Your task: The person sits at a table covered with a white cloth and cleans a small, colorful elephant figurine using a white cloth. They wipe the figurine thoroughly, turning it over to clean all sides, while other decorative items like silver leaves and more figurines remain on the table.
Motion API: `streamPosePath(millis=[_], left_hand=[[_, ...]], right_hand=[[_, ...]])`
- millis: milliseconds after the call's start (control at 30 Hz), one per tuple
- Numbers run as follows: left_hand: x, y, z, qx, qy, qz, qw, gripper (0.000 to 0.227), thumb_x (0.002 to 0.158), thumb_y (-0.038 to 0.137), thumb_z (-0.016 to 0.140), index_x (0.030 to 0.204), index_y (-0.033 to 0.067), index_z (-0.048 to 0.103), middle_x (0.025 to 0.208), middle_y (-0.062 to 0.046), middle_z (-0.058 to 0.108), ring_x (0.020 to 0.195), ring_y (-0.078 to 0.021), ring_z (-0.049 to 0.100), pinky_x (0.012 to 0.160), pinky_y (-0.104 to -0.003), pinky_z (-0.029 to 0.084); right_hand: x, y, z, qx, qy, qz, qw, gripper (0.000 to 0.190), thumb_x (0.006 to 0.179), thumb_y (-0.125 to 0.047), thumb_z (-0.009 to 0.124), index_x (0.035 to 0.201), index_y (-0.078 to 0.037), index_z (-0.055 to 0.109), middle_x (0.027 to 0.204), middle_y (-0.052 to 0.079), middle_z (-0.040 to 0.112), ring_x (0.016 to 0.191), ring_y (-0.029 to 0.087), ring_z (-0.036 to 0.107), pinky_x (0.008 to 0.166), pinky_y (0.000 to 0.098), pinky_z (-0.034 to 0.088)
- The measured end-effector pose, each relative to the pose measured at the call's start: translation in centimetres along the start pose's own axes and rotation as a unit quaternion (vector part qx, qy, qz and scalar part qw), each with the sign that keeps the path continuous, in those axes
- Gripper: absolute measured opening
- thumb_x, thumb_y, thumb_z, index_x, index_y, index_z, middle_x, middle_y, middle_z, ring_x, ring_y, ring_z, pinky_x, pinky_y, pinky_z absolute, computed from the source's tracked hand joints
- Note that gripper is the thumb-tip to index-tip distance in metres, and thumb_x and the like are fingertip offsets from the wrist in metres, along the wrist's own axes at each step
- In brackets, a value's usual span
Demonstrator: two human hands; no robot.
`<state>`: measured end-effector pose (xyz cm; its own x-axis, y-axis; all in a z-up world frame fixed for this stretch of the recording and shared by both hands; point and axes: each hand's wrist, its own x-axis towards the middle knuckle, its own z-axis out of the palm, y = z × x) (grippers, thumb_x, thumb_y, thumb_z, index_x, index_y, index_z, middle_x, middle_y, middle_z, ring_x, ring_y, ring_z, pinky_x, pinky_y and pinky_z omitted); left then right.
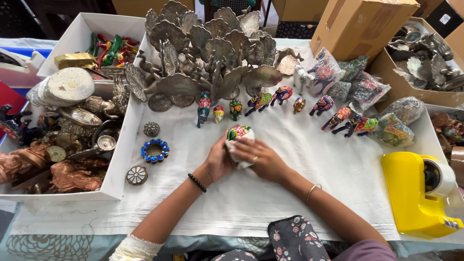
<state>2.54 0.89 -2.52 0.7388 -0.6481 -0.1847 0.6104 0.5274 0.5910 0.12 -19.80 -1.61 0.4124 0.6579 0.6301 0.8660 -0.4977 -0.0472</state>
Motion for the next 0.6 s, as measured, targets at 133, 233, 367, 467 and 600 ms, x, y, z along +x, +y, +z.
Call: streamPosePath(millis=[133, 233, 367, 467, 600], left_hand=[[-1.1, 1.0, 2.5, -0.049, -0.007, -0.011, 0.999, 0.070, 0.097, 0.066, 0.028, 0.142, 0.0170, 0.049, 0.125, -0.010, 0.068, 0.107, -0.0271, 0.070, 0.097, -0.055, 0.055], [0.1, 0.0, -0.2, -0.049, -0.050, 0.002, 0.998, 0.070, 0.102, 0.066, 0.033, 0.145, 0.0130, 0.048, 0.127, -0.013, 0.065, 0.111, -0.0305, 0.068, 0.101, -0.056, 0.054], [0.6, -0.6, -0.7, 0.014, -0.054, -0.005, 0.998, 0.065, 0.104, 0.063, 0.038, 0.149, 0.0157, 0.046, 0.132, -0.013, 0.063, 0.116, -0.0307, 0.066, 0.104, -0.050, 0.053], [0.8, -1.3, -1.2, 0.064, -0.065, -0.018, 0.996, 0.067, 0.106, 0.064, 0.039, 0.151, 0.0160, 0.046, 0.137, -0.010, 0.062, 0.115, -0.0249, 0.064, 0.101, -0.042, 0.055], [0.4, -0.6, -0.9, 0.106, -0.036, -0.054, 0.992, 0.071, 0.100, 0.068, 0.033, 0.150, 0.0180, 0.044, 0.134, -0.006, 0.064, 0.110, -0.0185, 0.068, 0.083, -0.036, 0.059]], right_hand=[[-2.3, 2.3, 0.0, 0.345, 0.152, 0.188, 0.907, 0.044, 0.110, -0.034, 0.053, 0.150, -0.015, 0.056, 0.158, 0.006, 0.054, 0.151, 0.025, 0.049, 0.125, 0.0431, 0.038], [-2.2, 2.5, 0.2, 0.531, 0.208, 0.263, 0.779, 0.053, 0.114, -0.044, 0.039, 0.156, -0.012, 0.049, 0.166, 0.013, 0.042, 0.156, 0.030, 0.036, 0.129, 0.0451, 0.027], [-1.5, 1.6, 0.6, 0.572, 0.166, 0.315, 0.739, 0.056, 0.111, -0.046, 0.039, 0.160, -0.019, 0.039, 0.172, 0.008, 0.028, 0.160, 0.029, 0.023, 0.129, 0.0446, 0.017], [0.1, -0.9, 0.1, 0.421, 0.082, 0.264, 0.864, 0.062, 0.106, -0.047, 0.046, 0.161, -0.021, 0.037, 0.174, 0.009, 0.019, 0.161, 0.032, 0.010, 0.128, 0.0488, 0.010], [0.7, -2.3, 0.2, 0.019, -0.057, 0.087, 0.994, 0.063, 0.100, -0.048, 0.056, 0.157, -0.024, 0.043, 0.172, 0.009, 0.020, 0.161, 0.034, 0.004, 0.123, 0.0576, 0.005]])
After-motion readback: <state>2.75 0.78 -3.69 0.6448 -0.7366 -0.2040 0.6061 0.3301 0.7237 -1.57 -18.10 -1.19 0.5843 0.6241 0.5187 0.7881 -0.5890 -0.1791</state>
